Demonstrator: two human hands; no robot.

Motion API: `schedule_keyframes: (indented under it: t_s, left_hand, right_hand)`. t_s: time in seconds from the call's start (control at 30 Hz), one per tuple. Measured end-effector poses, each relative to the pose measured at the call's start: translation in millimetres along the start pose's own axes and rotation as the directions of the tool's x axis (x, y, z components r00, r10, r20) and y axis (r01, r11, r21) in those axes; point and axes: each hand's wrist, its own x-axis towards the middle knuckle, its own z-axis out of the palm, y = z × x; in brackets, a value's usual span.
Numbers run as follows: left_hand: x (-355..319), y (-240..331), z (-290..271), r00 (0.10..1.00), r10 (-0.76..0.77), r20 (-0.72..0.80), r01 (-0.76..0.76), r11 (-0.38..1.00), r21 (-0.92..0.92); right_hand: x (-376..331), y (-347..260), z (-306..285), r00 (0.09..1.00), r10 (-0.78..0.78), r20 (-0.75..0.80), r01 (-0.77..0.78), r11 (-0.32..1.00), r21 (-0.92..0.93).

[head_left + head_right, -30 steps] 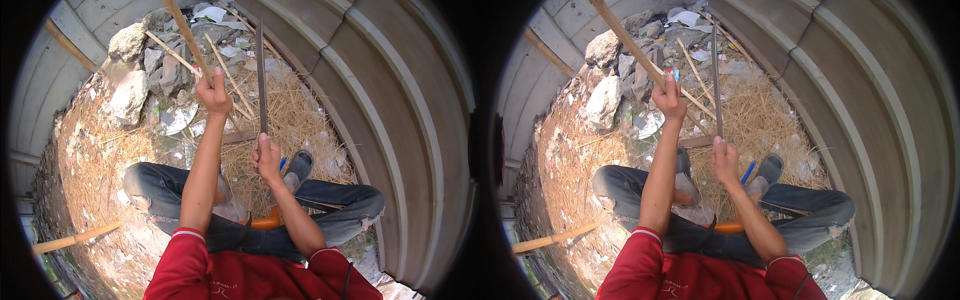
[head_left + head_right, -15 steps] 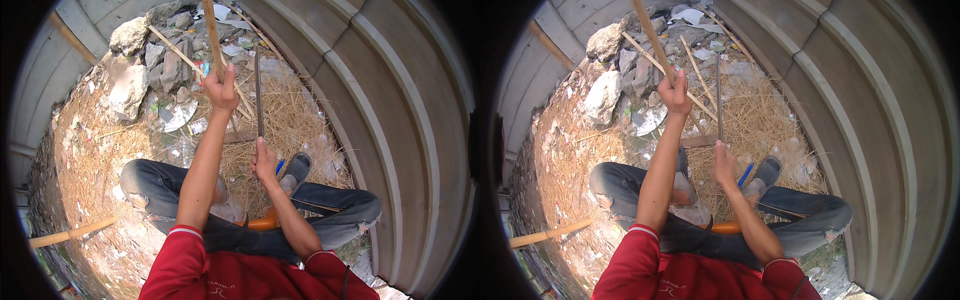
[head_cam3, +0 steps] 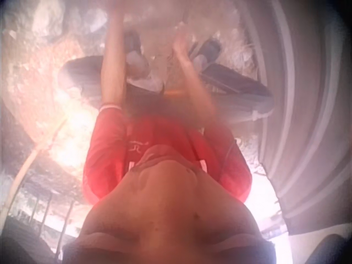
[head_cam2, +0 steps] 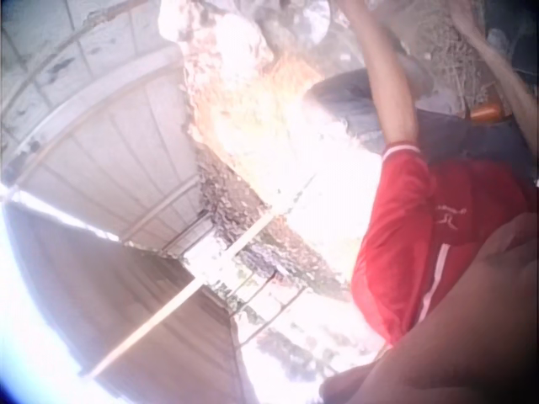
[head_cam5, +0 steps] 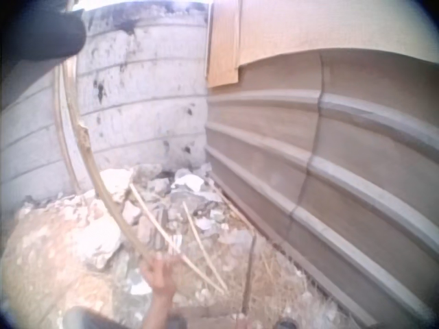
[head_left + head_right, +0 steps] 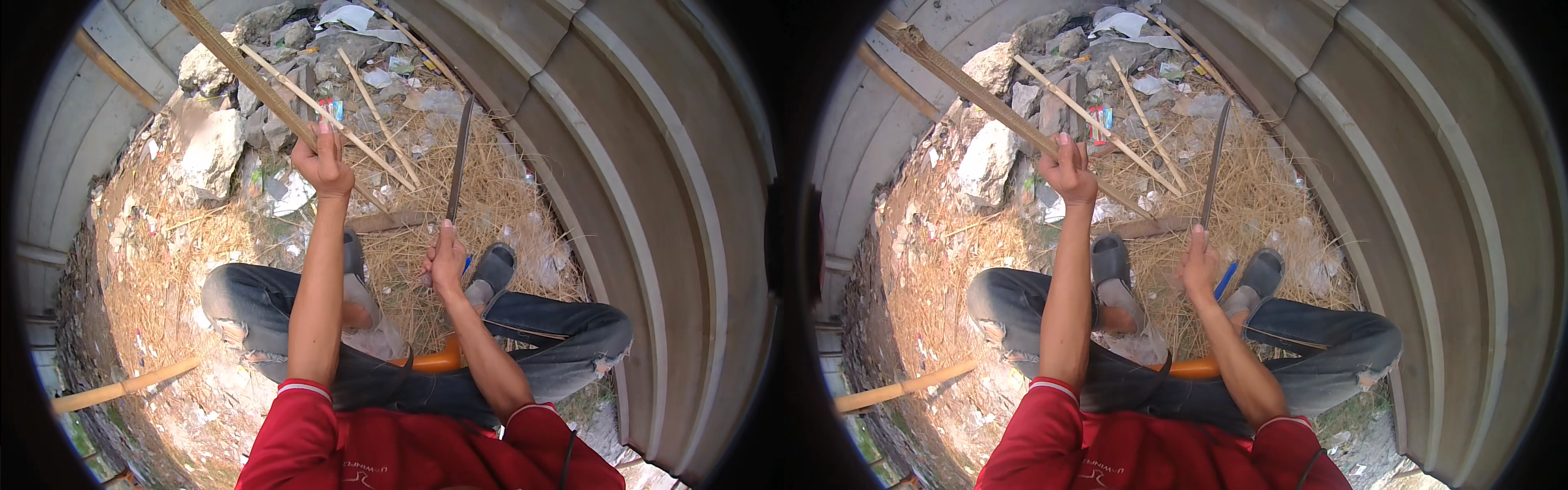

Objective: The person sits on the ground and uses a knife to sharpen the end of a wooden stick. They repeatedly scrape the wood to create a point and then use a blue utility knife to trim the sharpened tip.

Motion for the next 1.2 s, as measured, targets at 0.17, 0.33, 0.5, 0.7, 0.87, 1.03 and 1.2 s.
schedule_keyframes:
  t_s: [0.17,0.33,0.5,0.7,0.87,1.03,1.2]
  left_hand:
    - [-6,-4,7,1.0,-0.026,0.003,0.026,0.998,0.049]
    - [-9,-6,20,1.0,-0.011,0.024,0.01,0.999,0.034]
    - [-8,-1,0,0.994,-0.06,-0.092,0.06,0.998,-0.009]
    - [-5,-8,13,0.999,0.022,-0.028,-0.022,1.0,0.006]
    - [-2,-15,19,1.0,0.03,-0.01,-0.029,0.996,0.084]
    - [-5,-14,18,1.0,0.004,-0.003,-0.004,0.997,0.08]
    - [-4,-23,24,0.999,0.011,0.032,-0.014,0.995,0.094]
  right_hand:
    - [-3,43,-20,0.88,-0.473,0.05,0.474,0.864,-0.169]
    - [-19,119,-48,0.999,0.033,0.002,-0.028,0.87,-0.493]
    - [-21,1,10,0.997,-0.049,0.064,0.057,0.99,-0.129]
    - [-39,86,-37,0.932,-0.334,0.141,0.352,0.744,-0.568]
    - [-29,133,-43,0.988,0.105,-0.111,-0.151,0.769,-0.621]
    - [-18,52,5,0.967,-0.213,0.141,0.255,0.846,-0.469]
    - [-36,98,-14,0.988,-0.155,-0.01,0.135,0.89,-0.436]
